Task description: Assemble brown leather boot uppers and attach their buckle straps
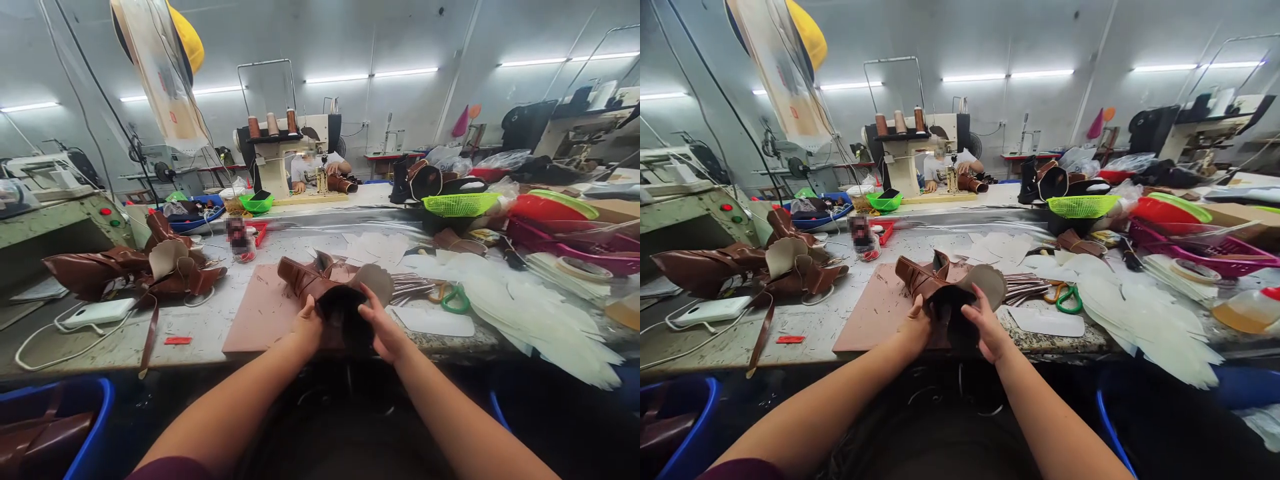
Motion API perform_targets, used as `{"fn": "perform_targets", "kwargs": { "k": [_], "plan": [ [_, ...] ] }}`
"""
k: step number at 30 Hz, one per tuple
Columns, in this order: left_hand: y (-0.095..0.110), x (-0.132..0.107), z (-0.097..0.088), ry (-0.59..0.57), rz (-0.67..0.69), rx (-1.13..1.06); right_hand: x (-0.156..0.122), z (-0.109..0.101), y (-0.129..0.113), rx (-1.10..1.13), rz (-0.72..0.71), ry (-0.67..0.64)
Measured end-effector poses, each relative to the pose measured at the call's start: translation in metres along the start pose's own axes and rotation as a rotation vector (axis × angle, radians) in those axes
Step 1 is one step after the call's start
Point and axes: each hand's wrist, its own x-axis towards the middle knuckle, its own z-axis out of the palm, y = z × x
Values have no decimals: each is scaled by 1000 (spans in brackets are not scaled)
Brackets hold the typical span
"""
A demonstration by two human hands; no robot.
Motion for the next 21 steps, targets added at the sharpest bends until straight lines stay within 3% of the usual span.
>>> {"fn": "perform_targets", "kwargs": {
  "k": [3, 9, 15, 19, 21],
  "plan": [
    [-1, -1, -13, 0, 63, 21, 1, 3, 10, -83, -18, 140],
    [-6, 10, -31, 83, -40, 72, 6, 13, -11, -548, -162, -2],
    [-5, 6, -17, 93, -10, 75, 21, 33, -36, -1048, -125, -193],
    [6, -1, -8, 85, -9, 48, 31, 50, -42, -1188, -176, -210],
    [13, -4, -4, 88, -31, 39, 34, 57, -44, -1209, -257, -300]
  ]
}}
